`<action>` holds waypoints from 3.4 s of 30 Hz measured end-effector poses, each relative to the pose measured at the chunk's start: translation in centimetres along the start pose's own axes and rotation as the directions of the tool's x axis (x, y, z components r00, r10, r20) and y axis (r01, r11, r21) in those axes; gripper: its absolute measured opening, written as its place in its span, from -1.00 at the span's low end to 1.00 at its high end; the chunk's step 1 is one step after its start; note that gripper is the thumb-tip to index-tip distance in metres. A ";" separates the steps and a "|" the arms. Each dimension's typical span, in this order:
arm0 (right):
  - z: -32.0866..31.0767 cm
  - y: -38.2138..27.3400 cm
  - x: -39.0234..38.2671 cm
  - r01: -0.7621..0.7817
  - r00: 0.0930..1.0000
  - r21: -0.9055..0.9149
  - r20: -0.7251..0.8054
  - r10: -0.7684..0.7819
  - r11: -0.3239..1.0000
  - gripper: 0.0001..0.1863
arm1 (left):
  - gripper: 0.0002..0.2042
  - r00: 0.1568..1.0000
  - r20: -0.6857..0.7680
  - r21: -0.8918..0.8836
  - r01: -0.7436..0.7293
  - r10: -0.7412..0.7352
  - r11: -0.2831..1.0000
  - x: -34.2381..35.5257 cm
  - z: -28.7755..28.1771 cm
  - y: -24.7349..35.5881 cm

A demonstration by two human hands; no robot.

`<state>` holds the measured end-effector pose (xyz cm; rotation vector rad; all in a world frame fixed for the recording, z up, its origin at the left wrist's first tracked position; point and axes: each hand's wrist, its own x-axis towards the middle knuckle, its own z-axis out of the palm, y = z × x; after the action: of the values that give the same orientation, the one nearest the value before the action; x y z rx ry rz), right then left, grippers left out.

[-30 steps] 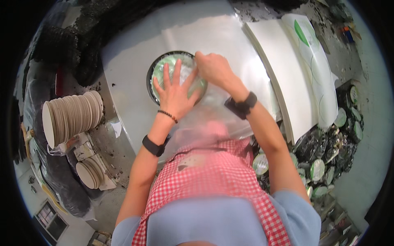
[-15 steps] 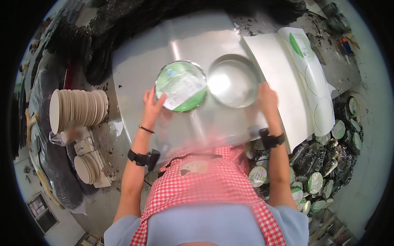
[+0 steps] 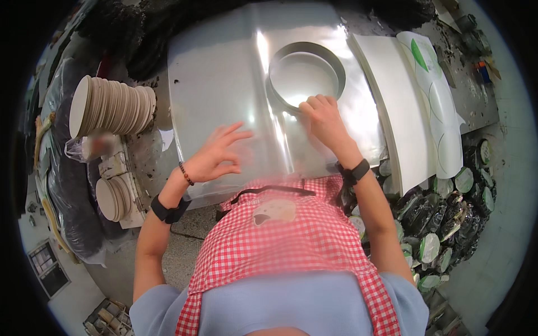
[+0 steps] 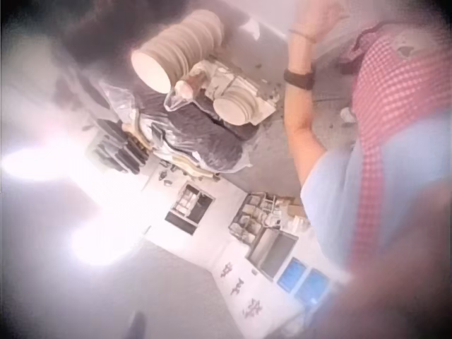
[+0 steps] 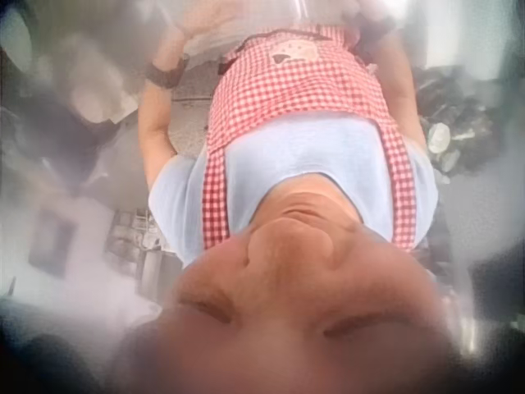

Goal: The person puts a dark material into a metal ring mold, covers it with a sheet of plastic and a paper disk, and presses the material by hand on a stainless steel surface.

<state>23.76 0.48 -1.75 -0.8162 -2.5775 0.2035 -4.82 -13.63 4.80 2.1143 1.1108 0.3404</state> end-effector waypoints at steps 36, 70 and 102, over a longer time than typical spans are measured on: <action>0.7 -0.4 0.6 0.012 0.996 -0.133 -0.082 -0.023 0.991 -0.82 | -0.88 0.900 -0.278 0.043 0.361 -0.336 0.932 -3.6 2.8 -2.1; -3.0 -4.2 2.1 0.346 0.893 0.223 0.219 -0.393 0.911 -0.78 | -0.95 0.791 -0.610 0.226 0.131 0.035 0.965 1.9 -11.2 4.5; -4.5 20.7 40.3 -0.078 0.850 -0.618 -0.451 -0.272 0.782 -0.57 | -0.43 0.442 -0.820 0.291 0.869 -0.364 0.400 -19.3 -20.0 -5.7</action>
<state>6.74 40.72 11.12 -0.7918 -2.1301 -0.8457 -30.20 -17.47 16.77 1.8430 2.8339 0.2624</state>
